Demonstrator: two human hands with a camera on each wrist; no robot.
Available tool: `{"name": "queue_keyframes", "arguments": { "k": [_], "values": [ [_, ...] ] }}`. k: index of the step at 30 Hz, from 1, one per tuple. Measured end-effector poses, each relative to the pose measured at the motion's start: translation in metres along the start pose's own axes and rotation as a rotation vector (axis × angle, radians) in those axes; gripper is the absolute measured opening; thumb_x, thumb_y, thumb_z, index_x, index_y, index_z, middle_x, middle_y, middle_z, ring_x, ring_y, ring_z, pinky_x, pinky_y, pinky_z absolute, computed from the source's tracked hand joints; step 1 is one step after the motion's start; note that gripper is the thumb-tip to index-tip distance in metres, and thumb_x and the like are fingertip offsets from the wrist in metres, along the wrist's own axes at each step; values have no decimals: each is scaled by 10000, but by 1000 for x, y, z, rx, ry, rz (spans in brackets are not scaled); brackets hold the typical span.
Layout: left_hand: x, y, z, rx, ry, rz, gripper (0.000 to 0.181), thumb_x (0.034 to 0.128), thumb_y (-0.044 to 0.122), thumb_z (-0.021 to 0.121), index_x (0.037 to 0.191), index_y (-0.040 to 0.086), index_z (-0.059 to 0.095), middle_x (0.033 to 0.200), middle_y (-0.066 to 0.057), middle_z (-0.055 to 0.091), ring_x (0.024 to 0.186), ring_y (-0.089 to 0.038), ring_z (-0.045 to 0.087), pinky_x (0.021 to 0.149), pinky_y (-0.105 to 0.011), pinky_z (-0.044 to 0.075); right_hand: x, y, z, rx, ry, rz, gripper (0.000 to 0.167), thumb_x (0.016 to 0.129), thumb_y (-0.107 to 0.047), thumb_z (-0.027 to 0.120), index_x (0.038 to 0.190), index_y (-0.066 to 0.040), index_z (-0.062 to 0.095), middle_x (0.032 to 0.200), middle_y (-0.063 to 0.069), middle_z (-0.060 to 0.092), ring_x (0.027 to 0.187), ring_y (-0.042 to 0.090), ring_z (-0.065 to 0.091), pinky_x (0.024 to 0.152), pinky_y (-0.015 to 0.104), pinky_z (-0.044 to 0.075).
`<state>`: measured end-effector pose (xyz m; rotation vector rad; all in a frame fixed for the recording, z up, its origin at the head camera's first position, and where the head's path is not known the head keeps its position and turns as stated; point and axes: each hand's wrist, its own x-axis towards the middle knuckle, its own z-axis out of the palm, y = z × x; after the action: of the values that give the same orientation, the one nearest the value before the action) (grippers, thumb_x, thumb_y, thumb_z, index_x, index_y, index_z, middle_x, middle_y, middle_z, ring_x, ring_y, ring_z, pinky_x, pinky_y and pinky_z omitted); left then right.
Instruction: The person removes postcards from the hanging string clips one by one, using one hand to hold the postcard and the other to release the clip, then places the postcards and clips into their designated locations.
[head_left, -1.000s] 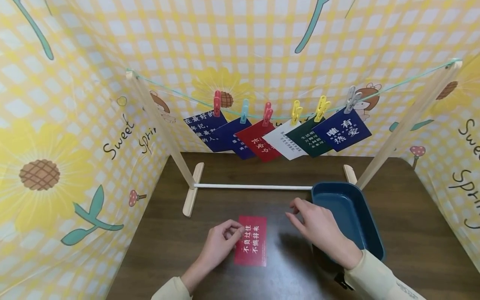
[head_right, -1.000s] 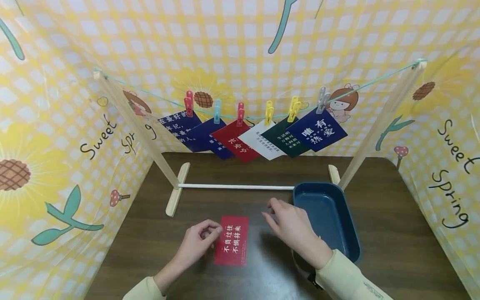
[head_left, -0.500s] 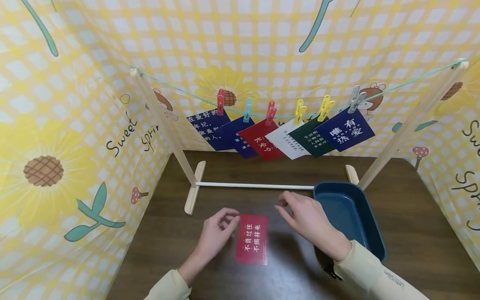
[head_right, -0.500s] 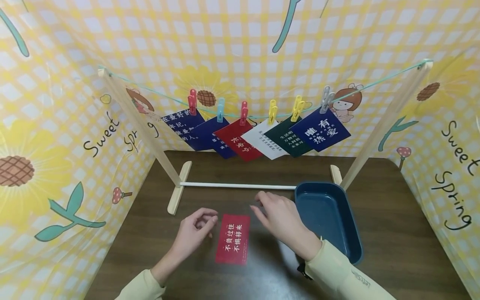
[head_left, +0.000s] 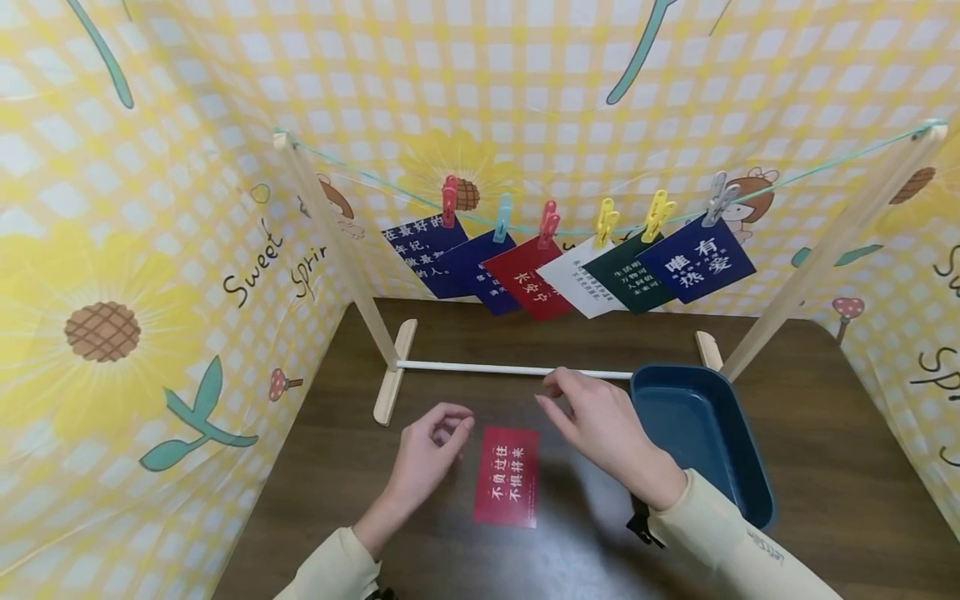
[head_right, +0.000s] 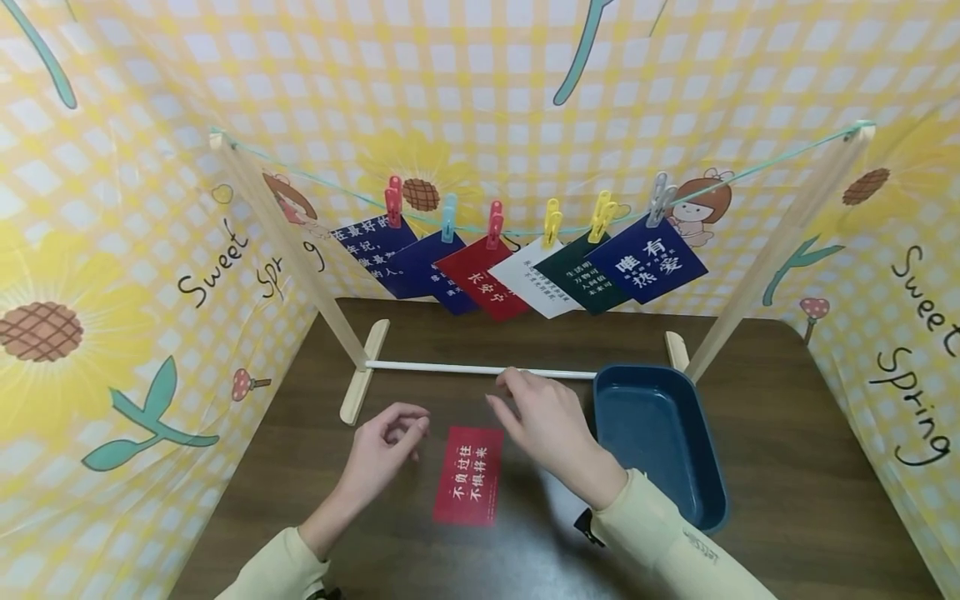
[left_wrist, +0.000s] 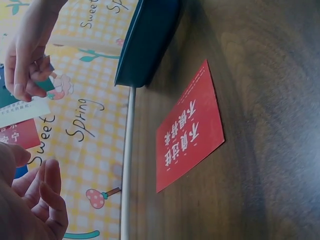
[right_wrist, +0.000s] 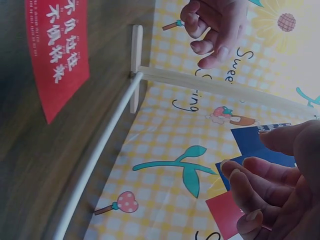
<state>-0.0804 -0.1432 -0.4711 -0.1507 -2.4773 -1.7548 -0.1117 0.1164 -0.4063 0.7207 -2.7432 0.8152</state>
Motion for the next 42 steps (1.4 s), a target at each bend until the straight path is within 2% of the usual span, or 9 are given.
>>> {"name": "queue_keyframes", "arguments": {
  "k": [3,9,12,16,23,30,37,42],
  "values": [
    [2,2,-2,2,18,28,73,974,96,741,1040,68,750,874,-137,740,550,-168,635,491,-219,468,4,-3,-1,1,12,-10,258,921,-264,807,1098,-117,691,964,33,757,722,144,714,653,263,593],
    [7,6,-6,7,34,69,77,982,117,735,1044,74,752,864,-116,732,550,-102,617,494,-228,470,10,-7,-4,28,17,-29,269,917,-259,815,1101,-104,695,952,24,752,673,78,660,607,202,548],
    [11,9,-8,5,44,70,85,982,118,736,1047,66,754,867,-107,739,562,-168,642,497,-220,464,12,-8,-7,51,17,-26,264,922,-258,810,1104,-102,697,960,23,754,668,57,642,606,187,536],
    [15,13,-9,-5,59,72,110,985,125,734,1060,47,754,879,-113,748,573,-255,663,495,-222,468,15,-10,-11,66,25,-38,257,932,-254,802,1107,-102,690,966,28,755,716,82,677,639,222,569],
    [19,19,-13,-32,77,75,106,996,144,723,1066,69,749,920,-158,748,568,-165,655,516,-246,509,22,-16,-18,83,69,-48,232,952,-247,783,1112,-116,677,981,41,750,766,122,716,685,289,608],
    [20,19,-16,-36,75,63,119,989,118,726,1072,36,745,913,-137,749,599,-318,672,542,-254,535,24,-20,-23,103,95,-46,251,945,-243,790,1136,-125,678,1022,39,753,781,141,711,693,296,610],
    [24,20,-22,-24,82,75,118,996,127,719,1081,47,741,940,-187,745,575,-211,665,518,-233,502,35,-30,-32,92,131,-98,250,945,-237,789,1127,-105,678,993,41,747,754,151,683,670,284,591],
    [28,24,-27,-21,108,92,114,1001,140,716,1079,64,748,930,-152,751,571,-221,660,518,-221,491,45,-36,-37,73,156,-137,249,941,-232,793,1115,-96,678,958,37,738,720,120,629,637,267,556]
  ]
}}
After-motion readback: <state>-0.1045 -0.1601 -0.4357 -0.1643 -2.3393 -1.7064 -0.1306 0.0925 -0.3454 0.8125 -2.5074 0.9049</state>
